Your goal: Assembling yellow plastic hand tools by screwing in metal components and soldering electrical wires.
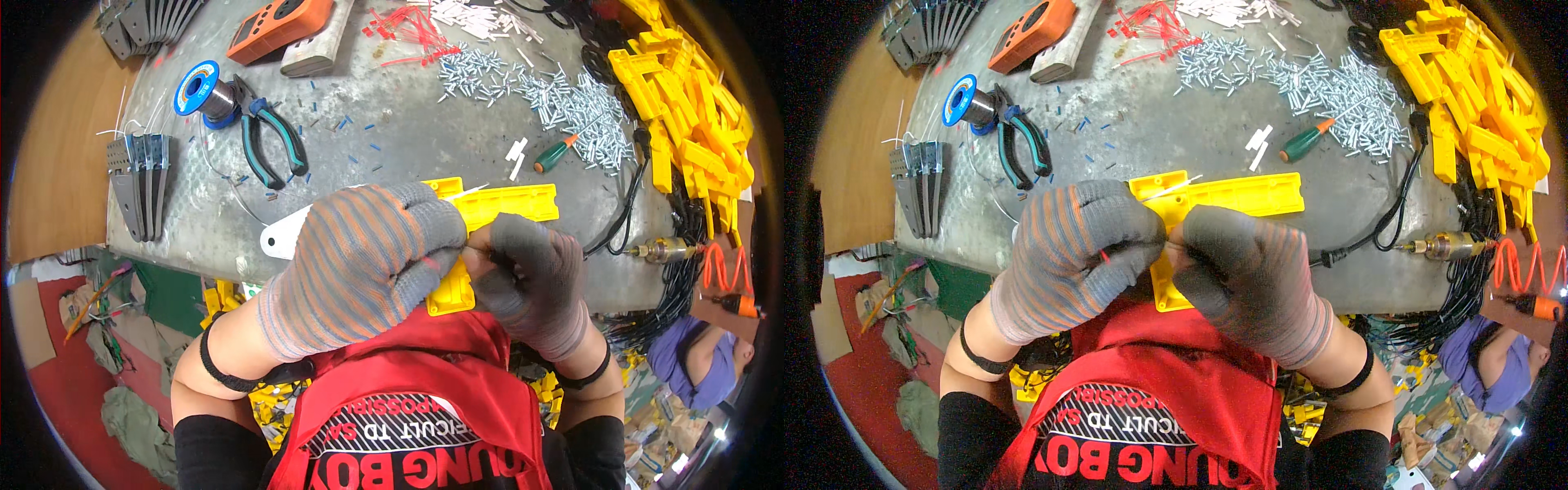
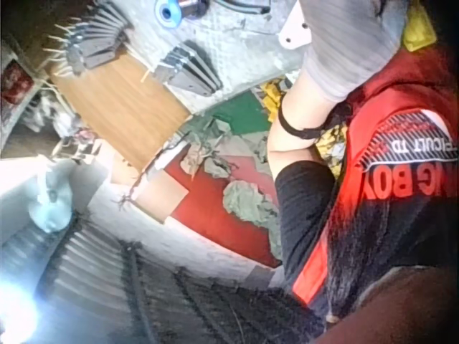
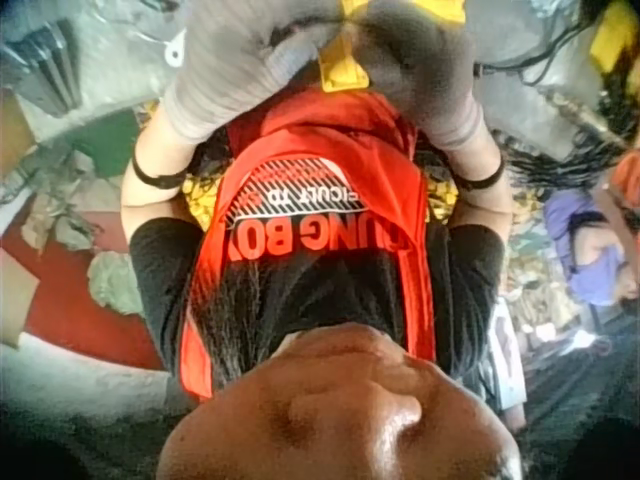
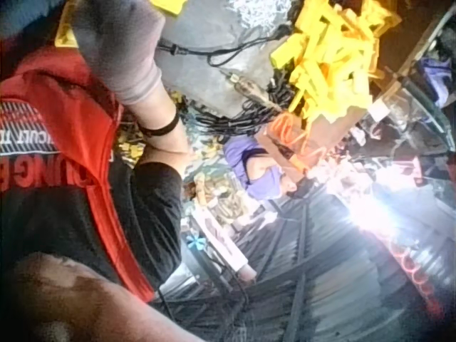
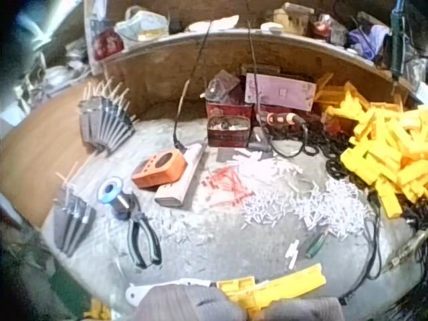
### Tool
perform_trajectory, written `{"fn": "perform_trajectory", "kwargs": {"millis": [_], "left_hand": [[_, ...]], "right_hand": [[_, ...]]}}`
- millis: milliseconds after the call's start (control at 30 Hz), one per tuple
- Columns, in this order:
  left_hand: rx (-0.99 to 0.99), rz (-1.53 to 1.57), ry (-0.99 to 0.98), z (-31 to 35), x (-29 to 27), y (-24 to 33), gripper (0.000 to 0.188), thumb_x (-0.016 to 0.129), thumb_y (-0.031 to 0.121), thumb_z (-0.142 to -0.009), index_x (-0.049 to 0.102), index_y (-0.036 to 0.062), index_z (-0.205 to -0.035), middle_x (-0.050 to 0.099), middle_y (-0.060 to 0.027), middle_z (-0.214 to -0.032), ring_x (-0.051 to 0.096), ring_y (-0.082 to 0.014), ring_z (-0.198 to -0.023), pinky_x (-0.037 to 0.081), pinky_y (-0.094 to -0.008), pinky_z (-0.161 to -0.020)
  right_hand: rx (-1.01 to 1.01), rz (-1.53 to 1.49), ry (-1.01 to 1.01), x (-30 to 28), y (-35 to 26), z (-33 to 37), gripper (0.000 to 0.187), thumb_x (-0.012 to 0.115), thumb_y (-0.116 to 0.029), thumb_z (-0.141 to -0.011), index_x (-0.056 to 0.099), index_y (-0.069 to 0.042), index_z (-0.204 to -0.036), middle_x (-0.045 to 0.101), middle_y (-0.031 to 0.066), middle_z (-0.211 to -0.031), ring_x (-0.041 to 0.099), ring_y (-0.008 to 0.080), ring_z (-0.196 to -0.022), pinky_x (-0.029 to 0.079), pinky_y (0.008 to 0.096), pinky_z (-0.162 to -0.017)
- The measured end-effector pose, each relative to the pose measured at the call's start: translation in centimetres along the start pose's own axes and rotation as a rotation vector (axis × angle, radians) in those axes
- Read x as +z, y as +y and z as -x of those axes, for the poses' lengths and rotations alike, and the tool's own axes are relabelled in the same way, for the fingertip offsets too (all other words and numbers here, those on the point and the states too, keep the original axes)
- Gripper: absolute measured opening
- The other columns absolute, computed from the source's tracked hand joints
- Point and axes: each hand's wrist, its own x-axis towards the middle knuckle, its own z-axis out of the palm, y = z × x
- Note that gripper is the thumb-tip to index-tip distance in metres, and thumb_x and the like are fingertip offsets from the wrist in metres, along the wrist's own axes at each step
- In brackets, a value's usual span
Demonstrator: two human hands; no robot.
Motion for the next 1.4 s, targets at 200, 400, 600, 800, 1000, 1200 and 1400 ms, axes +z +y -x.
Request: {"fn": "perform_trajectory", "kwargs": {"millis": [200,400,600,800,1000,1200,1400], "left_hand": [[0.010,0.113,-0.044,-1.3,-2.8,-0.6,0.018,0.070,0.013,-0.076,0.072,0.0045,-0.091,0.066,-0.0066,-0.081,0.062,-0.0227,-0.081,0.048,-0.0330,-0.074],[-0.331,0.390,0.050,-2.3,-2.4,0.7,0.018,0.070,0.015,-0.080,0.073,0.0039,-0.094,0.065,-0.0072,-0.079,0.062,-0.0176,-0.074,0.047,-0.0281,-0.069],[-0.033,0.080,0.072,-2.3,-1.7,-0.2,0.022,0.069,0.015,-0.082,0.071,0.0036,-0.100,0.067,-0.0089,-0.083,0.063,-0.0202,-0.073,0.047,-0.0301,-0.068],[-0.012,-0.296,0.075,-2.5,-0.8,0.1,0.017,0.068,0.013,-0.079,0.070,0.0072,-0.094,0.063,-0.0120,-0.081,0.060,-0.0336,-0.078,0.047,-0.0406,-0.070],[-0.009,-0.264,0.017,-2.8,-0.5,-0.5,0.013,0.066,0.015,-0.080,0.067,0.0042,-0.088,0.062,-0.0140,-0.077,0.060,-0.0354,-0.077,0.046,-0.0420,-0.070],[-0.017,0.000,0.036,-2.3,-0.4,-0.7,0.014,0.064,0.015,-0.082,0.067,0.0020,-0.088,0.061,-0.0150,-0.071,0.060,-0.0344,-0.067,0.047,-0.0404,-0.063],[-0.135,0.140,0.036,-1.7,0.4,-0.7,0.016,0.069,0.014,-0.080,0.067,0.0013,-0.089,0.064,-0.0123,-0.074,0.062,-0.0296,-0.068,0.049,-0.0358,-0.064]], "right_hand": [[0.147,-0.161,-0.089,-0.4,0.0,0.2,0.011,0.067,-0.010,-0.083,0.060,-0.004,-0.089,0.060,0.0157,-0.073,0.062,0.0361,-0.067,0.049,0.0373,-0.060],[0.183,-0.289,-0.031,-3.8,2.3,-1.6,0.020,0.068,-0.019,-0.082,0.064,-0.004,-0.095,0.063,0.0148,-0.090,0.063,0.0296,-0.079,0.049,0.0348,-0.072],[-0.136,0.601,-0.178,-2.4,2.8,-2.5,0.028,0.068,-0.022,-0.083,0.062,-0.011,-0.108,0.061,0.0159,-0.091,0.062,0.0344,-0.081,0.051,0.0418,-0.070],[-0.020,0.256,-0.253,-2.6,1.1,-1.8,0.021,0.067,-0.021,-0.081,0.064,-0.012,-0.099,0.060,0.0147,-0.085,0.062,0.0364,-0.076,0.049,0.0436,-0.061],[-0.119,0.320,0.034,-1.7,0.8,-2.4,0.013,0.066,-0.011,-0.081,0.068,-0.010,-0.094,0.060,0.0108,-0.080,0.062,0.0320,-0.069,0.048,0.0391,-0.058],[-0.137,0.274,0.109,-1.4,1.3,-2.6,0.013,0.069,-0.013,-0.079,0.066,-0.010,-0.092,0.058,0.0121,-0.078,0.059,0.0359,-0.069,0.049,0.0415,-0.058],[-0.082,0.150,0.093,-1.1,1.7,-2.7,0.006,0.066,-0.008,-0.080,0.063,-0.004,-0.084,0.058,0.0115,-0.076,0.057,0.0295,-0.066,0.045,0.0356,-0.059]]}}
